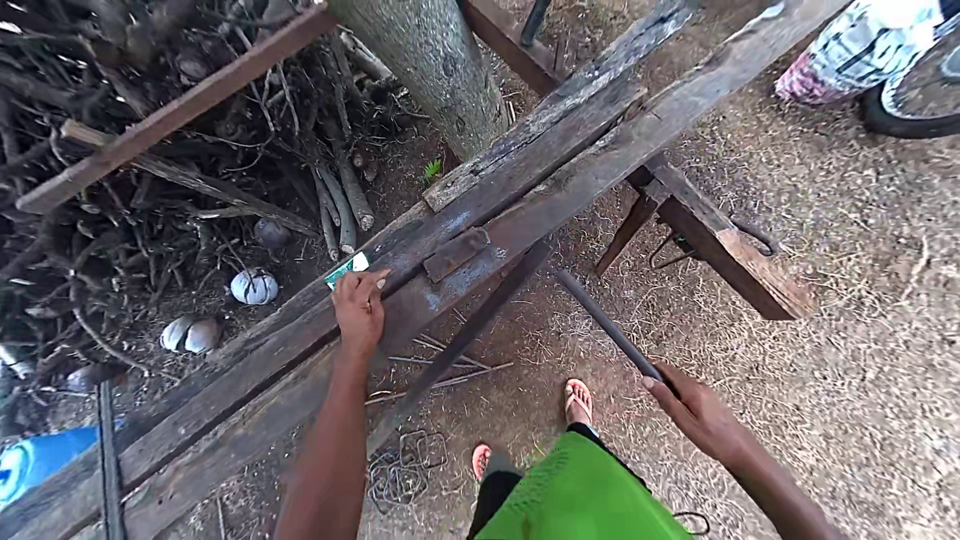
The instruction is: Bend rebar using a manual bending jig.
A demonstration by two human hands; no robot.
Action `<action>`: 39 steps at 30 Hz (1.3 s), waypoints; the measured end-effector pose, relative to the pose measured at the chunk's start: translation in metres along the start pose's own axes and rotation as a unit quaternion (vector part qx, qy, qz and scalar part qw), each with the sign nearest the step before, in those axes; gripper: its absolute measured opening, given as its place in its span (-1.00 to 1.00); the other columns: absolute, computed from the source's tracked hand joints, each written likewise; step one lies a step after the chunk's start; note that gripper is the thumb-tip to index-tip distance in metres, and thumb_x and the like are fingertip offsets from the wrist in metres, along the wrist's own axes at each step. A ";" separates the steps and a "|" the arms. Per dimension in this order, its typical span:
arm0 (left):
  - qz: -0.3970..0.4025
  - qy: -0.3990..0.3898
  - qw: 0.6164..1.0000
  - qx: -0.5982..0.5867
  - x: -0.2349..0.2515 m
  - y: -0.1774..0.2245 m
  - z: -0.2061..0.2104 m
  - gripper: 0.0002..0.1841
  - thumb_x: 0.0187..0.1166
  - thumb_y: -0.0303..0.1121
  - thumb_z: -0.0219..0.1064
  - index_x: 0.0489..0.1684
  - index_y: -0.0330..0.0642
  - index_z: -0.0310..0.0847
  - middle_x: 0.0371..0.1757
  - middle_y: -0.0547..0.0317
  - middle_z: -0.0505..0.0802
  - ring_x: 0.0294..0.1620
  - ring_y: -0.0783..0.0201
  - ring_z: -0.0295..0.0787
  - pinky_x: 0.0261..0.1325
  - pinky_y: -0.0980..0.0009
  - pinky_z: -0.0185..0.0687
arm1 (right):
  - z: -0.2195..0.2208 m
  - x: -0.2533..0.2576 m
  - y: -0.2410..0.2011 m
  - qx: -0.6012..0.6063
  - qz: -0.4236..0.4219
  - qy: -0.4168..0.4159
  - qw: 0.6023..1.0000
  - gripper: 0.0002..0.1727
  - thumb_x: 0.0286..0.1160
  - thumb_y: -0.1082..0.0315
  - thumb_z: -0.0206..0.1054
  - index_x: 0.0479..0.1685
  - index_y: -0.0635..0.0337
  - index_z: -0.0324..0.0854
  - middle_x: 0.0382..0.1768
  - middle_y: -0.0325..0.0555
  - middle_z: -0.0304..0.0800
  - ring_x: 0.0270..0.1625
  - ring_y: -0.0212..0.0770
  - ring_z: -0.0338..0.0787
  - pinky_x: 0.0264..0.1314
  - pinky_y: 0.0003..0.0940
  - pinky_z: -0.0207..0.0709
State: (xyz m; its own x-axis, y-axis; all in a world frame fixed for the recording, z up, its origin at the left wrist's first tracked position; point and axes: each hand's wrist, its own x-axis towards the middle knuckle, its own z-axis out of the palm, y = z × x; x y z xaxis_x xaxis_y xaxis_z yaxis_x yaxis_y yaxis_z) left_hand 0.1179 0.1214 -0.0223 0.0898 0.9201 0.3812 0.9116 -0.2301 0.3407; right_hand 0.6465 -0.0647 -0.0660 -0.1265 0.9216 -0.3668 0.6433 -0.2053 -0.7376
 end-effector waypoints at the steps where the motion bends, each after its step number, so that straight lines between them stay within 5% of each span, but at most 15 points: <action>1: -0.004 0.003 1.000 0.017 0.006 0.017 -0.010 -0.65 0.79 -0.38 0.05 0.26 -0.20 0.76 0.15 -0.29 0.75 0.32 -0.31 0.59 0.42 -0.29 0.36 | -0.008 -0.001 0.002 -0.002 0.002 0.005 1.000 -0.35 0.70 -0.28 -0.02 0.11 0.15 0.62 -0.59 -0.19 0.53 -0.60 -0.22 0.56 -0.50 -0.15 0.51; 4: -0.044 0.024 0.998 0.041 0.027 0.069 -0.043 -0.63 0.85 -0.33 0.00 0.39 -0.23 0.65 0.25 -0.31 0.72 0.36 -0.30 0.61 0.47 -0.25 0.45 | -0.026 0.011 -0.017 0.017 0.030 -0.002 0.999 -0.48 0.57 -0.15 0.27 0.03 0.17 0.62 -0.56 -0.20 0.53 -0.58 -0.24 0.52 -0.49 -0.15 0.45; 7: -0.100 0.087 0.989 -0.066 0.052 0.116 -0.066 -0.58 0.89 -0.27 -0.05 0.43 -0.33 0.58 0.33 -0.27 0.73 0.36 -0.09 0.69 0.47 -0.03 0.55 | -0.033 0.040 -0.061 0.074 0.013 0.007 0.997 -0.58 0.61 0.01 0.30 0.10 0.21 0.54 -0.54 -0.19 0.57 -0.62 -0.26 0.58 -0.54 -0.22 0.55; 10: -0.152 0.148 0.933 -0.292 0.068 0.154 -0.065 -0.60 0.86 -0.29 -0.07 0.42 -0.38 0.46 0.06 0.01 0.73 -0.14 0.32 0.69 -0.03 0.35 0.68 | -0.031 0.072 -0.123 0.109 -0.071 0.044 0.991 -0.57 0.68 0.08 0.24 0.26 0.26 0.50 -0.25 -0.16 0.78 -0.31 -0.30 0.79 -0.23 -0.27 0.73; 14: -0.190 0.073 0.862 -0.464 0.053 0.196 -0.037 -0.63 0.93 -0.18 -0.16 0.54 -0.09 0.27 0.02 0.09 0.83 -0.10 0.18 0.89 0.00 0.16 0.88 | -0.026 0.104 -0.199 0.102 -0.157 0.111 0.976 -0.46 0.74 0.10 0.19 0.54 0.27 0.38 0.14 -0.08 0.77 -0.04 -0.42 0.75 -0.02 -0.45 0.64; 19: -0.274 0.037 0.670 -0.689 0.050 0.225 0.011 -0.70 0.90 -0.37 -0.15 0.43 -0.26 0.30 0.11 -0.13 0.86 0.14 -0.03 0.89 0.28 -0.03 0.81 | -0.031 0.130 -0.229 0.054 -0.159 0.085 0.982 -0.50 0.77 0.07 0.15 0.44 0.28 0.40 0.04 -0.13 0.87 0.01 -0.33 0.87 0.07 -0.30 0.75; 23: -0.319 0.036 0.571 -0.755 0.049 0.236 0.026 -0.72 0.89 -0.47 -0.17 0.40 -0.41 0.25 0.07 -0.26 0.85 0.13 -0.06 0.90 0.32 0.03 0.80 | -0.040 0.138 -0.222 -0.039 -0.152 0.084 0.984 -0.51 0.74 0.08 0.21 0.31 0.37 0.42 -0.36 -0.19 0.67 -0.41 -0.35 0.69 -0.29 -0.32 0.64; 26: -0.322 0.002 0.588 -0.742 0.044 0.242 0.028 -0.71 0.87 -0.50 -0.10 0.41 -0.47 0.28 0.14 -0.25 0.84 0.12 0.00 0.91 0.27 0.08 0.84 | -0.056 0.145 -0.218 -0.116 -0.141 0.083 0.980 -0.52 0.72 0.09 0.26 0.31 0.36 0.46 -0.42 -0.07 0.61 -0.47 -0.18 0.63 -0.36 -0.10 0.59; 31: -0.312 -0.151 0.719 -0.602 0.014 0.210 0.018 -0.66 0.85 -0.42 0.02 0.39 -0.40 0.55 0.25 -0.12 0.82 0.15 0.13 0.89 0.25 0.18 0.84 | -0.101 0.183 -0.214 -0.214 -0.139 0.044 0.966 -0.50 0.71 -0.01 0.26 0.27 0.28 0.53 -0.36 0.14 0.69 -0.33 0.17 0.72 -0.23 0.30 0.54; 39: -0.456 0.040 0.790 -0.408 -0.069 0.161 0.006 -0.71 0.81 -0.43 0.07 0.25 -0.37 0.65 0.06 -0.07 0.88 0.02 0.15 0.90 0.19 0.18 0.82 | -0.154 0.258 -0.194 -0.269 -0.215 -0.024 0.939 -0.62 0.71 0.16 0.33 0.23 0.30 0.56 -0.33 0.32 0.70 -0.23 0.39 0.73 -0.11 0.48 0.52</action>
State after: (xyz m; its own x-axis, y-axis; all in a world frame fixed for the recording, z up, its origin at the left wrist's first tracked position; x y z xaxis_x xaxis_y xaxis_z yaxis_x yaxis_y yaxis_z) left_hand 0.2612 0.0228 0.0010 -0.5096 0.8062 -0.3005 0.0179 0.3591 0.9331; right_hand 0.6052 0.2641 0.0701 -0.4863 0.8632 -0.1355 0.8119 0.3890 -0.4354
